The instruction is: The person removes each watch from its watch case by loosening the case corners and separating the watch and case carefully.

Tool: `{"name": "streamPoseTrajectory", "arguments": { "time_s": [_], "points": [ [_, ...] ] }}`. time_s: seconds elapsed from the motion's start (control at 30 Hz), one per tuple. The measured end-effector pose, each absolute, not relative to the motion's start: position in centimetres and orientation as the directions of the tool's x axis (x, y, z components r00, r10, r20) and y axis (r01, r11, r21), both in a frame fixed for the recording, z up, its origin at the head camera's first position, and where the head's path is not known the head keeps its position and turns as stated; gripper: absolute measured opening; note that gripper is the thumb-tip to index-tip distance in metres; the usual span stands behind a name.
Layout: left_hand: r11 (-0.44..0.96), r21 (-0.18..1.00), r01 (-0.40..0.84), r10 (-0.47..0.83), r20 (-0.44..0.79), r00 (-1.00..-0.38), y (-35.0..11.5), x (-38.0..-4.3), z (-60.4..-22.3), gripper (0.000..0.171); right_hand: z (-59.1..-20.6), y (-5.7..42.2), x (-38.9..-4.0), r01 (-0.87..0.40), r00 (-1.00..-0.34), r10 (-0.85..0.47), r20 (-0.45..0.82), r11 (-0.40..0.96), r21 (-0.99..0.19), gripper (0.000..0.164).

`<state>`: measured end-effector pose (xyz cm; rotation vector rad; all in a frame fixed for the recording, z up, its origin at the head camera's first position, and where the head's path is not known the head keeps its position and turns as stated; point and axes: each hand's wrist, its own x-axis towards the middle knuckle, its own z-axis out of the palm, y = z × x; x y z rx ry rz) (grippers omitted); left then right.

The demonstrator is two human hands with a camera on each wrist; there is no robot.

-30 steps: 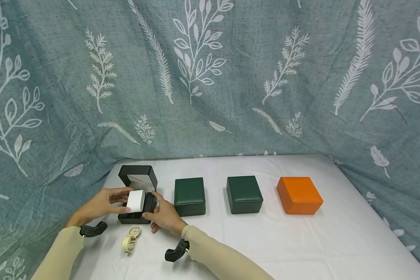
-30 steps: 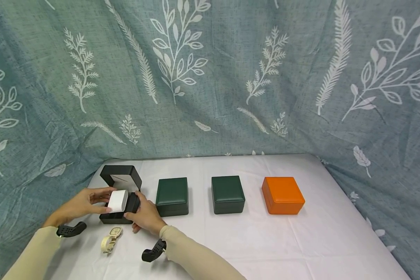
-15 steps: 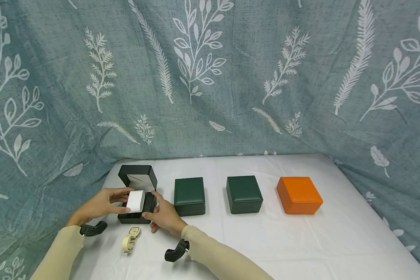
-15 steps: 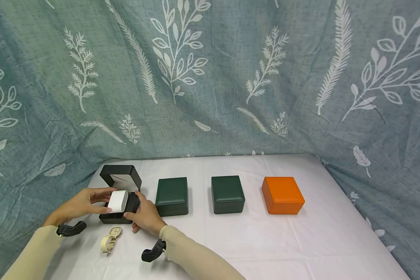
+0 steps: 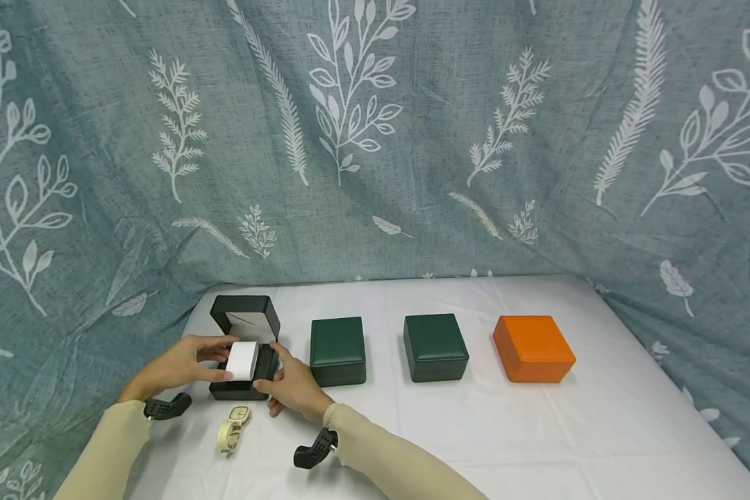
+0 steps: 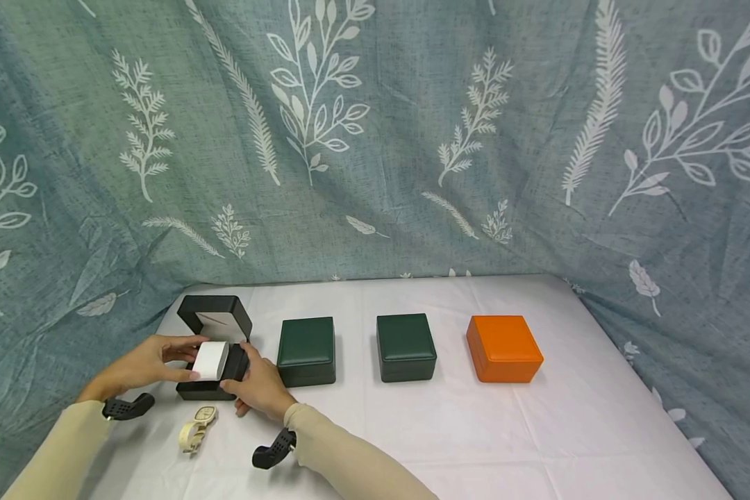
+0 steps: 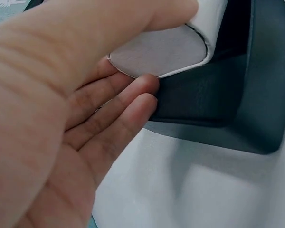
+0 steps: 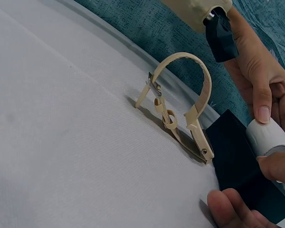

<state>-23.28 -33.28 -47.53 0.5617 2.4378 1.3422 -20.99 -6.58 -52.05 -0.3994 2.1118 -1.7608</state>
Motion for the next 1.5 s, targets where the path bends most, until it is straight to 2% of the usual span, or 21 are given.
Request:
{"name": "streamPoseTrajectory", "arguments": {
  "time_s": [0.27,0.5,0.73,0.97,1.27,1.5],
  "points": [
    [0.519,0.824,0.227,0.482,-0.063,-0.874,-33.25,-23.6,-47.68,0.076,-51.89,-6.39,-20.89,-0.01,-0.894,-0.442,-0.07,0.177,-0.984,0.083],
    [0.622,0.728,0.288,0.462,-0.044,-0.886,-32.98,-23.8,-47.85,0.073,-51.86,-6.42,-20.85,0.004,-0.892,-0.445,-0.08,0.168,-0.986,0.083],
    [0.666,0.667,0.334,0.455,-0.008,-0.891,-32.6,-23.59,-47.68,0.072,-52.07,-6.55,-20.94,0.012,-0.893,-0.442,-0.087,0.17,-0.985,0.083],
    [0.691,0.655,0.306,0.421,-0.021,-0.907,-32.44,-23.6,-47.81,0.077,-52.05,-6.52,-20.93,0.001,-0.893,-0.442,-0.077,0.171,-0.985,0.083],
    [0.702,0.647,0.299,0.4,-0.01,-0.917,-32.61,-23.73,-48.16,0.066,-52.04,-6.6,-20.9,0.003,-0.894,-0.441,-0.081,0.173,-0.985,0.083],
    [0.702,0.65,0.291,0.391,-0.011,-0.92,-32.55,-23.73,-48.09,0.067,-52.06,-6.44,-21.03,-0.001,-0.883,-0.463,-0.074,0.16,-0.987,0.084]
  ]
}}
